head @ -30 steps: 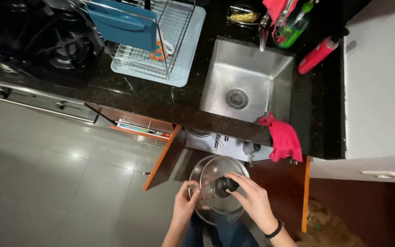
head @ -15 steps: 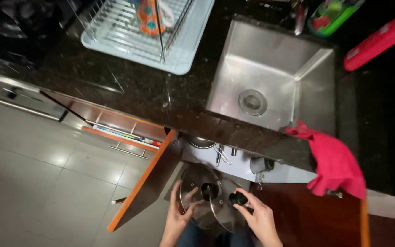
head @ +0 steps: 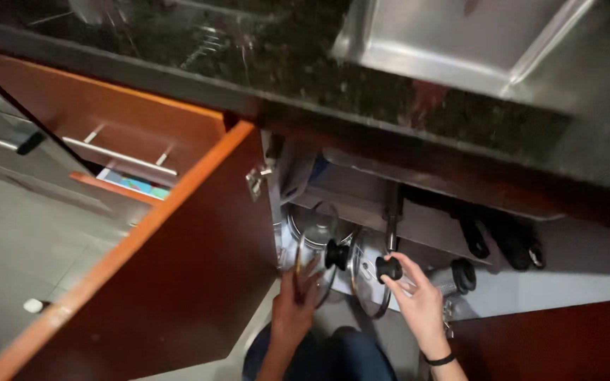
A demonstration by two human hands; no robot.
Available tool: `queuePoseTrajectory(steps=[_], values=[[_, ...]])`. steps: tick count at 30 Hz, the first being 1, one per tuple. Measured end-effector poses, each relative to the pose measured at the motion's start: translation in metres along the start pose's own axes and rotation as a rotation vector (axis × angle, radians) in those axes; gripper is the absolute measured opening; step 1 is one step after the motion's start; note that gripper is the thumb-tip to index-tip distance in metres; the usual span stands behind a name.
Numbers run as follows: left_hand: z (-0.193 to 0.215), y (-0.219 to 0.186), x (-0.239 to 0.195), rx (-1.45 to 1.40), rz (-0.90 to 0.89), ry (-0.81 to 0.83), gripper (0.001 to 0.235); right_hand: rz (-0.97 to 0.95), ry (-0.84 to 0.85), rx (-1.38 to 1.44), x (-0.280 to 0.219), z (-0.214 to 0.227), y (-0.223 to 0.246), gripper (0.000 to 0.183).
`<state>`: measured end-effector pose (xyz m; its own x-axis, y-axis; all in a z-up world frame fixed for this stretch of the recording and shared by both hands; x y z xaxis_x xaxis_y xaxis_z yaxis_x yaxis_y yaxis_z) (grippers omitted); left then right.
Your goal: The person organizes various kitchen items by placing a bowl and a rolling pin into a lower cabinet, and then moving several pot lids between a counter and a cabinet under the sink.
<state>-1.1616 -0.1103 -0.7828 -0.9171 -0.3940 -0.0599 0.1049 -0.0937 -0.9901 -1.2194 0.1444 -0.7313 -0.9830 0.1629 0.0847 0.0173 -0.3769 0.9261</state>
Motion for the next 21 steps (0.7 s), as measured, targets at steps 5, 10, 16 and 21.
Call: queuePoseTrajectory(steps=[5,10,16,21], values=[[-0.024,-0.034,0.006,0.022,-0.433,-0.021,0.030,0.028,-0.023,0.169,0.003,-0.004,-0.050,0.044],[-0.045,-0.033,0.045,-0.279,-0.377,-0.003,0.031,0.003,-0.038,0.188,0.026,-0.010,-0.066,0.048],[-0.073,-0.042,0.088,-0.361,-0.350,0.033,0.022,-0.008,-0.080,0.308,0.062,-0.016,-0.072,0.045],[-0.085,-0.032,0.120,-0.352,-0.303,-0.113,0.028,-0.006,-0.077,0.358,0.074,-0.025,-0.079,0.045]])
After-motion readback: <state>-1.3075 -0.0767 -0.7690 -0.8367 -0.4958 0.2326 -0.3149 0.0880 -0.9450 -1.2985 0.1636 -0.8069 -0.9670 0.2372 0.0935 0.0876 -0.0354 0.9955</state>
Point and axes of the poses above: each hand's wrist, its own x-axis towards the middle knuckle, its own z-axis out of the back of the hand, y = z × x, the point moved 6 cm from there along x, towards the middle knuckle, and after that the axes turned 6 degrees about -y, right-handed, at the moved point
